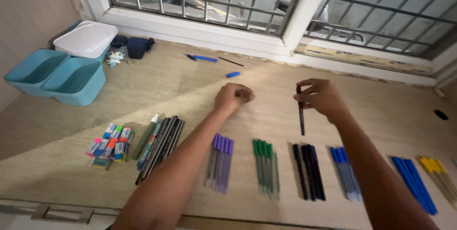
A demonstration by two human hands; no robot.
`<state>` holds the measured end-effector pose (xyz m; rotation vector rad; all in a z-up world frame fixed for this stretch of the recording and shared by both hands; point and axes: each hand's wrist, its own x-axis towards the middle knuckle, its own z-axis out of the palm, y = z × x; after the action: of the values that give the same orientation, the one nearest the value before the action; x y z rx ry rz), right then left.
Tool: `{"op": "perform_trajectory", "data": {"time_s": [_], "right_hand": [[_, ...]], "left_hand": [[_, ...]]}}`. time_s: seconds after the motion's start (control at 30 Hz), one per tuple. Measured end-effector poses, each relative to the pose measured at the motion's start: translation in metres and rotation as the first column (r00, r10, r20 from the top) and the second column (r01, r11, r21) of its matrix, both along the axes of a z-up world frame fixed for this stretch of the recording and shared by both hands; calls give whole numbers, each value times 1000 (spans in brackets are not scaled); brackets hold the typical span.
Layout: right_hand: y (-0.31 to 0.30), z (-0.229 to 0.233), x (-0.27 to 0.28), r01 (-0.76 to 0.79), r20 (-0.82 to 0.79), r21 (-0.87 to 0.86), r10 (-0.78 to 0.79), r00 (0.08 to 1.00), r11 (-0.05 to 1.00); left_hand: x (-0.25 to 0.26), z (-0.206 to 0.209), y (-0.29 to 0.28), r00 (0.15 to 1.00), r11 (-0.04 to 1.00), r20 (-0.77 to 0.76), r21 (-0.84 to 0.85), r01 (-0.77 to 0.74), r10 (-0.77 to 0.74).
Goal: The person assembles several pens by hand on a table. They pick up pen barrels and caps, insert the barrels into the caps, and place the completed pens into organized rows by color.
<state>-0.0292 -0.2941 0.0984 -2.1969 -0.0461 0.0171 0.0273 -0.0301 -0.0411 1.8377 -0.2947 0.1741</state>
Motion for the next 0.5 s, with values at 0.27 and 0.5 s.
{"op": "perform_trajectory", "data": {"time_s": [0.27,0.5], "right_hand": [[-50,-3,-44,-34,-235,-351,-53,970,936],[-56,-42,-67,-87,-421,-357,-76,904,930]], "left_hand": [[-82,65,-63,891,735,-76,537,414,-447],[-118,87,-104,828,466,-225,737,489,-513]]}}
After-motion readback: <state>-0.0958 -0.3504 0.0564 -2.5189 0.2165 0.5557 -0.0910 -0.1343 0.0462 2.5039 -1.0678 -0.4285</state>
